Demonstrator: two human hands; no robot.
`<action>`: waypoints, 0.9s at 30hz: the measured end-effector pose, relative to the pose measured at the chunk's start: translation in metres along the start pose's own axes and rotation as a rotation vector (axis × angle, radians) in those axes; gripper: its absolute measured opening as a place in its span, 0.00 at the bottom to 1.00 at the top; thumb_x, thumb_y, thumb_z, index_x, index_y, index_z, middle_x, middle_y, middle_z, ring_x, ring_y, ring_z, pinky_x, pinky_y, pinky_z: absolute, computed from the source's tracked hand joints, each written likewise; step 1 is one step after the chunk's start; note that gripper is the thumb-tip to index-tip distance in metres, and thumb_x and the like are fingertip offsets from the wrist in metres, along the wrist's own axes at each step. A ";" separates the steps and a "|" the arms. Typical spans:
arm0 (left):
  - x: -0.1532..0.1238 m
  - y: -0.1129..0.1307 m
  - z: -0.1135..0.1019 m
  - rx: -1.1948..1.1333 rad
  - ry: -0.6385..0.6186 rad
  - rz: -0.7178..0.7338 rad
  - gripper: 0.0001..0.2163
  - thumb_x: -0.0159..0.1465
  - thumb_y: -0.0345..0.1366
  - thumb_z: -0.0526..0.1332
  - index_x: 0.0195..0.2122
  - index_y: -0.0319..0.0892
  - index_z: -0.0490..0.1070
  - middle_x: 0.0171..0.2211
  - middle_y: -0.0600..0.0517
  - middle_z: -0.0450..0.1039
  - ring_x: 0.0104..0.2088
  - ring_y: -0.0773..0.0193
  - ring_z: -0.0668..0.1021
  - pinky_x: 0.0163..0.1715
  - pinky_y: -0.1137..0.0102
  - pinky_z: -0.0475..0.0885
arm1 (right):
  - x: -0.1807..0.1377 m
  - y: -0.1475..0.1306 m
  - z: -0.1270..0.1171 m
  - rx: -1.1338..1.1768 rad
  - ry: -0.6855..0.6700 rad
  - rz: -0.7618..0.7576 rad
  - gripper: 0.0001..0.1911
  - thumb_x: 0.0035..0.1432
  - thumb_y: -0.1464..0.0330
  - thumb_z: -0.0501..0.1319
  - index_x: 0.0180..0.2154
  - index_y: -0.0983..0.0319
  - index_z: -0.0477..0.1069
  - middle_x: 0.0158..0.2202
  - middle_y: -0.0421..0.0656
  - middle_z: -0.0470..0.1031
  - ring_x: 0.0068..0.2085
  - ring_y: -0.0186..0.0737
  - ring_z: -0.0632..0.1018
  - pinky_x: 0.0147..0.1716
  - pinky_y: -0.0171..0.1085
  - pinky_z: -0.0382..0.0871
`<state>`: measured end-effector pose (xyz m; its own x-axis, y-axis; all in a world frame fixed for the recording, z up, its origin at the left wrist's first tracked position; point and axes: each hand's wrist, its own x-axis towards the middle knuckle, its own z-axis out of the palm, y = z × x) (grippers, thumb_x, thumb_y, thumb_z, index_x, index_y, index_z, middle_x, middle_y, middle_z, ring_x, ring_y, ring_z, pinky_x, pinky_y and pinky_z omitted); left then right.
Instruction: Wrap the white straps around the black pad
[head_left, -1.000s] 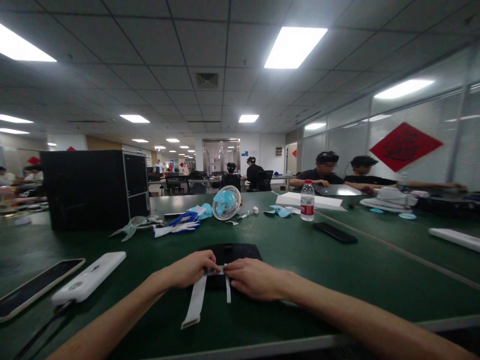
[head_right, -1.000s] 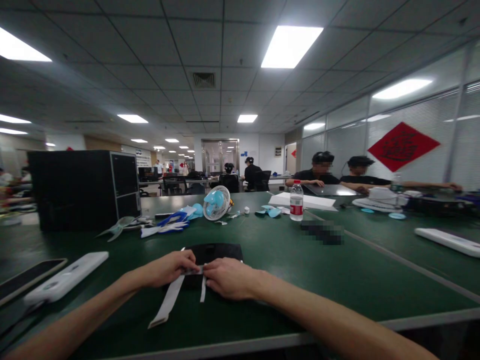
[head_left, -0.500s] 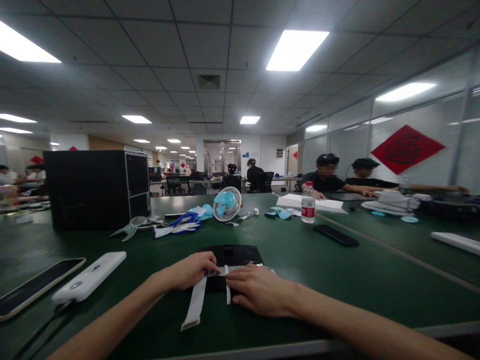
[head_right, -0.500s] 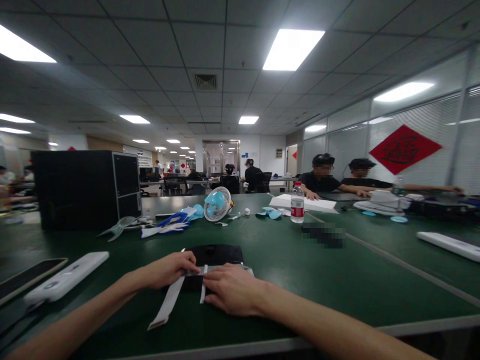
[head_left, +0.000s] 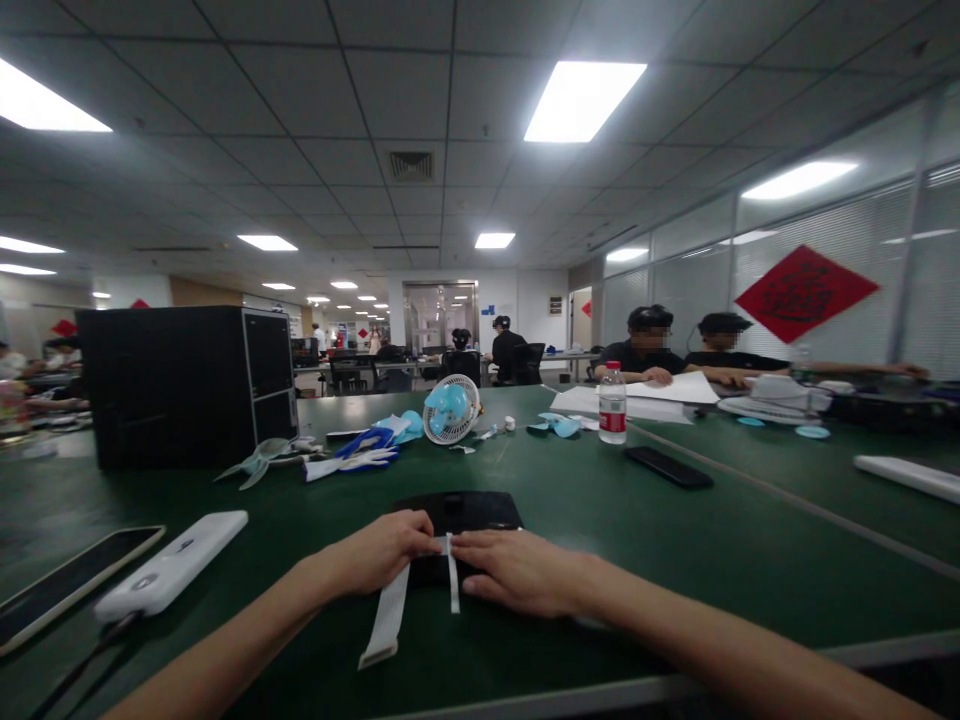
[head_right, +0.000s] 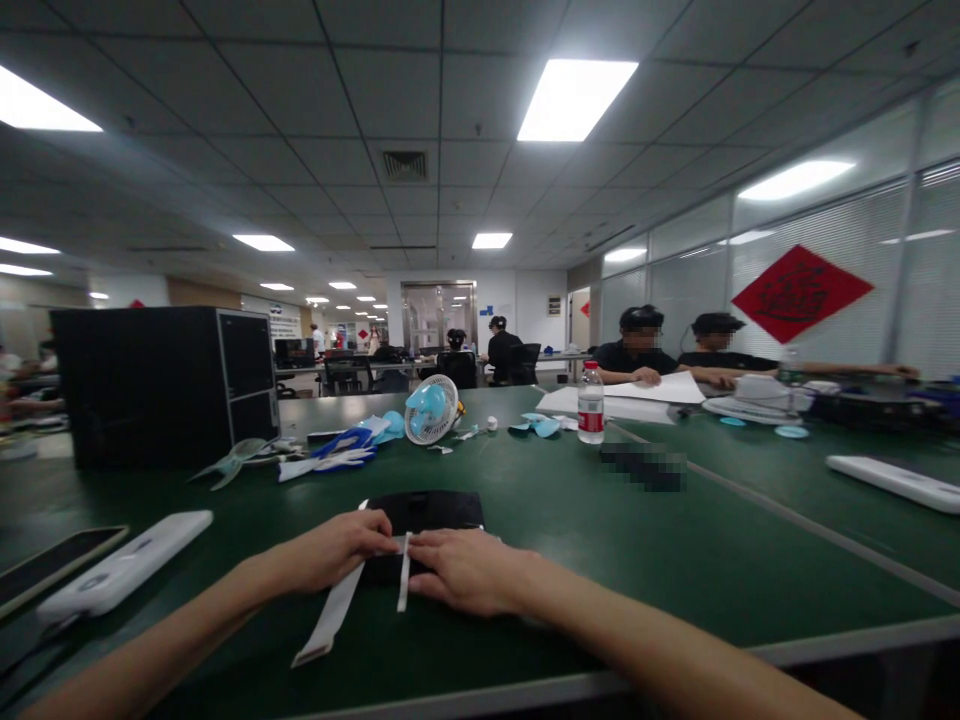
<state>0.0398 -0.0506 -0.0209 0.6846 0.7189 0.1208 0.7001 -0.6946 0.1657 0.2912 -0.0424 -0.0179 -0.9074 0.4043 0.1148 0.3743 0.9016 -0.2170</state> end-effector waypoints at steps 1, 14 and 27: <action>-0.001 0.000 -0.001 -0.001 -0.004 0.003 0.19 0.64 0.29 0.49 0.50 0.54 0.71 0.47 0.52 0.69 0.46 0.63 0.72 0.49 0.68 0.65 | -0.004 0.001 -0.003 0.016 -0.016 0.000 0.28 0.66 0.57 0.46 0.63 0.61 0.56 0.63 0.49 0.58 0.63 0.43 0.60 0.62 0.43 0.51; -0.008 -0.009 -0.006 -0.029 0.000 -0.019 0.13 0.63 0.33 0.54 0.44 0.49 0.76 0.45 0.52 0.73 0.44 0.64 0.75 0.48 0.69 0.67 | -0.047 0.017 -0.020 0.063 -0.011 0.135 0.27 0.66 0.56 0.45 0.60 0.62 0.62 0.61 0.48 0.62 0.60 0.44 0.65 0.60 0.44 0.54; -0.009 -0.011 -0.007 -0.089 0.008 -0.075 0.11 0.62 0.33 0.55 0.41 0.49 0.76 0.46 0.54 0.73 0.45 0.65 0.75 0.49 0.69 0.67 | -0.034 0.035 -0.017 -0.024 0.144 0.160 0.21 0.65 0.60 0.48 0.44 0.62 0.76 0.50 0.47 0.74 0.48 0.41 0.75 0.50 0.39 0.66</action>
<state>0.0241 -0.0493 -0.0173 0.6287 0.7694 0.1126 0.7286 -0.6335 0.2606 0.3386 -0.0217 -0.0128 -0.8002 0.5585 0.2184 0.5171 0.8271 -0.2202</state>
